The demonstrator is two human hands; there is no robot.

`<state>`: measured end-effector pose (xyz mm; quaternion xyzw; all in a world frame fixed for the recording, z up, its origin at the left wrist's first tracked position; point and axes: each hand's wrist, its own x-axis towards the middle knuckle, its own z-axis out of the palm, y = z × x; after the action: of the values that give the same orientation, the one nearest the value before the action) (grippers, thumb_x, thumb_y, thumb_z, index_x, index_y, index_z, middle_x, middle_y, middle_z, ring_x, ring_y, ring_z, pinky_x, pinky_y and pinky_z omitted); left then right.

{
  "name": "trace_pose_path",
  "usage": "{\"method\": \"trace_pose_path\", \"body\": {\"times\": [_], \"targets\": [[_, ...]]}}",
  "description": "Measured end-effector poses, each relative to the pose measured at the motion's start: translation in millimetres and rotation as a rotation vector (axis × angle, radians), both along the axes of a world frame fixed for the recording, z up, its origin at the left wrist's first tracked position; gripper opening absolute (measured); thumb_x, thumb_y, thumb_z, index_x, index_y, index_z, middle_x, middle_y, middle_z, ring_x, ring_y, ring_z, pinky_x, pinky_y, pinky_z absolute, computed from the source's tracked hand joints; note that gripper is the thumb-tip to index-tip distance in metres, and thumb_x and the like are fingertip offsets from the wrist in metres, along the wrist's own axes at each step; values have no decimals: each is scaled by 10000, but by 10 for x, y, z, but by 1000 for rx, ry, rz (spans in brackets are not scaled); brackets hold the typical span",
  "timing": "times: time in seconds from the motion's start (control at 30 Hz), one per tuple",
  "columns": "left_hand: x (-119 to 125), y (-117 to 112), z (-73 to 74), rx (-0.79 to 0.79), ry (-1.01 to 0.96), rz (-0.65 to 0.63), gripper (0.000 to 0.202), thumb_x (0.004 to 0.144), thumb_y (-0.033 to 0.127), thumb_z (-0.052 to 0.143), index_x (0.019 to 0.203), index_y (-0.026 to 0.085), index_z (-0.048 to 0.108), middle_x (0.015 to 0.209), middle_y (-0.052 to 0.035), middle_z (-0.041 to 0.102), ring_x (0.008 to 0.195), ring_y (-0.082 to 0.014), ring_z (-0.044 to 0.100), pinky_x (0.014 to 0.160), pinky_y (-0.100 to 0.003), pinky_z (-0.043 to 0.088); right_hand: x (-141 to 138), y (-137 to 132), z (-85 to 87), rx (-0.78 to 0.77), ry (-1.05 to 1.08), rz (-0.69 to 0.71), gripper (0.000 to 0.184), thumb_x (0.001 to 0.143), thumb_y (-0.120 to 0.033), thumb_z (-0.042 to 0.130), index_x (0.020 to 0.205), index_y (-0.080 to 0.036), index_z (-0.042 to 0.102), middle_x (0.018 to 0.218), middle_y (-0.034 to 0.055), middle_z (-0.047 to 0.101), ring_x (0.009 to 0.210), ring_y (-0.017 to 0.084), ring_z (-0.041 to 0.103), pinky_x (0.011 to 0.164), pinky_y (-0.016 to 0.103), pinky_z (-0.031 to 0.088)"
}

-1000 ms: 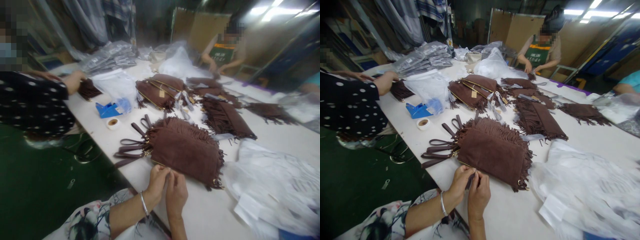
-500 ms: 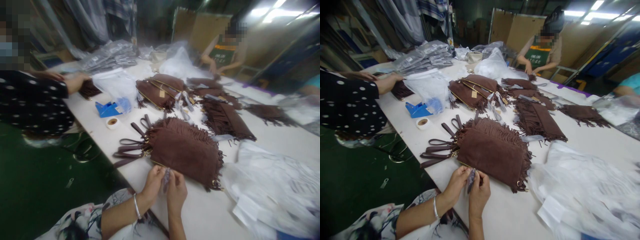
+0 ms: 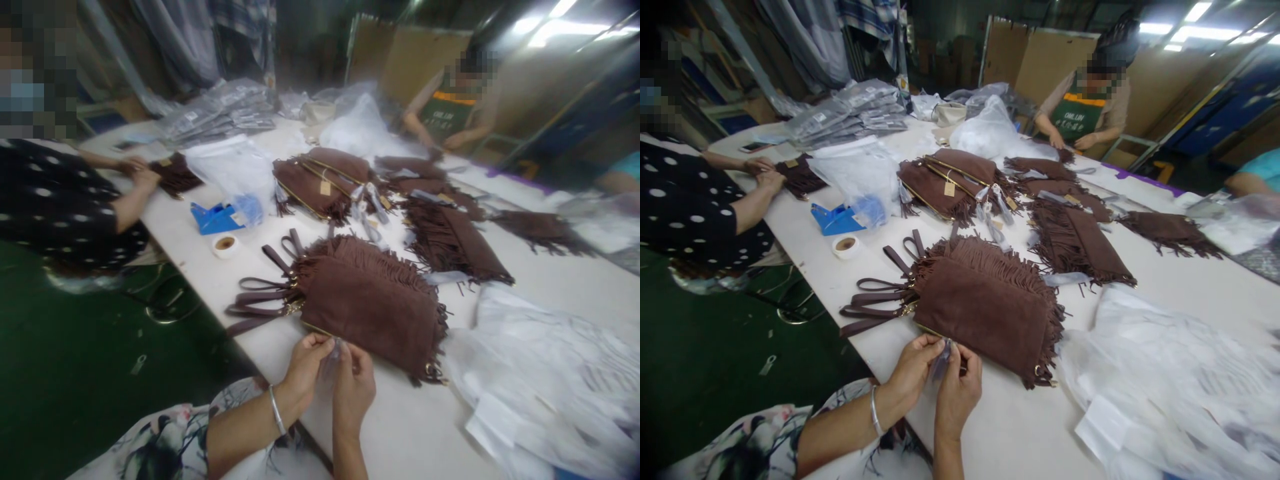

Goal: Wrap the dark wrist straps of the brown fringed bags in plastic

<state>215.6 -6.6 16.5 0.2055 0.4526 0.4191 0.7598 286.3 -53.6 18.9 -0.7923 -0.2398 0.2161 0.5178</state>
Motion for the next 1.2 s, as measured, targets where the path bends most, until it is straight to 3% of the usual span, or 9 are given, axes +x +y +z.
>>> {"method": "trace_pose_path", "body": {"times": [0.23,0.43,0.6,0.77,1.03,1.2], "targets": [[59,-10,20,-31,-26,23,248,658,275,805,771,127,640,762,-56,668,707,-154,614,706,-274,469,-14,-6,-15,-26,-31,-4,281,872,-450,559,938,-199,667,899,40,701,836,203,630,746,283,449],[94,23,34,48,151,47,238,657,261,784,763,143,607,726,-27,640,688,-142,589,683,-263,456,-63,-65,-115,113,-310,164,269,953,-370,467,1007,-176,646,942,78,672,880,196,613,798,308,463],[86,43,-62,152,188,-7,229,707,290,743,795,147,588,777,-50,655,747,-176,621,719,-289,470,-76,-110,-209,179,-488,252,268,980,-305,421,1054,-167,639,1005,105,670,971,201,605,876,342,463],[53,41,-138,252,230,-56,213,768,317,705,833,157,580,790,-44,646,747,-170,608,720,-283,467,1,-77,-141,93,-415,232,293,965,-375,447,999,-178,662,933,80,689,854,188,637,796,309,476],[-14,4,0,418,326,-83,210,845,375,621,779,176,629,747,-23,623,734,-163,555,703,-249,431,36,-4,-48,26,-259,226,287,937,-386,462,961,-183,663,923,66,690,837,195,625,778,290,447],[-6,36,28,293,271,-98,194,772,340,694,729,160,635,685,-22,618,658,-148,551,628,-241,427,39,22,-39,-22,-204,201,258,918,-388,489,954,-192,652,928,52,691,840,198,621,780,288,432]]}}
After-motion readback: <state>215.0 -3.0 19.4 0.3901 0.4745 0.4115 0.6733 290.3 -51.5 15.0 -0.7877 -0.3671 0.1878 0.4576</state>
